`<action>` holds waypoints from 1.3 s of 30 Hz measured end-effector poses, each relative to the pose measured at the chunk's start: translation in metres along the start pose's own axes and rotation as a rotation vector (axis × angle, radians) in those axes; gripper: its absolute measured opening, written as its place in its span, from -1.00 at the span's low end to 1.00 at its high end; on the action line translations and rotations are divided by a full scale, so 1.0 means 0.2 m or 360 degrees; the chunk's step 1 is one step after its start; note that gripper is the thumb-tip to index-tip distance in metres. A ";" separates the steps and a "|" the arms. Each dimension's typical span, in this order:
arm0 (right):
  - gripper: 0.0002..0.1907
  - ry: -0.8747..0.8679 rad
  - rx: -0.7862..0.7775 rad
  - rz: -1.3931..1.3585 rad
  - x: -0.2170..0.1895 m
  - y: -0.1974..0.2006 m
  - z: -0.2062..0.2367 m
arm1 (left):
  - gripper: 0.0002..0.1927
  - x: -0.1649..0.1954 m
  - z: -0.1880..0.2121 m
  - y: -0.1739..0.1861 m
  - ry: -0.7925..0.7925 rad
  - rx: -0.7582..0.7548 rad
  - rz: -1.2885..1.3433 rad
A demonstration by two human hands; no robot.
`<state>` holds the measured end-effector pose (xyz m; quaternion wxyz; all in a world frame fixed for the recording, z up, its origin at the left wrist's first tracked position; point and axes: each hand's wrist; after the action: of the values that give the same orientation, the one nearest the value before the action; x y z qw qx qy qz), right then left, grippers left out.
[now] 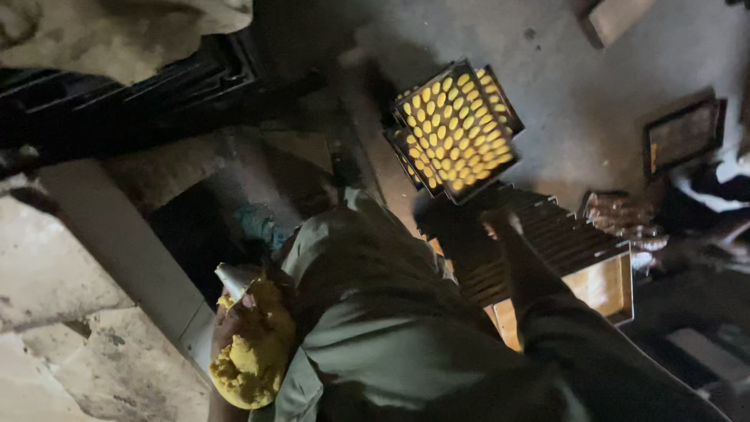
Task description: The person sits in a bakery production area holding a piping bag filled with yellow dough and pipes ribbed oval dough pieces onto baking trays, working row by row until a tray is filled. They occasionally set the bag down, grab more dough from a pile on the table, reload the bag, and continue piping onto additional trays.
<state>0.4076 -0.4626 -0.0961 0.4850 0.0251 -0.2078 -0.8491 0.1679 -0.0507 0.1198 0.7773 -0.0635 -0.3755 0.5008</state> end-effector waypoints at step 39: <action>-0.69 0.3627 -0.1975 0.4493 1.53 -3.69 2.52 | -0.67 -2.06 1.69 1.92 -0.2276 0.0680 0.2087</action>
<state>-0.4766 -0.2247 0.1342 -0.5472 -0.1746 -0.5828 -0.5748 -0.4214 -0.2959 -0.0367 -0.0677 0.1996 -0.5484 0.8092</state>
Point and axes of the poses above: each hand's wrist, its own z-axis away from the middle knuckle, its own y-axis out of the back of the hand, x = y × z, and after that the axes turned 8 degrees about -x, right-handed
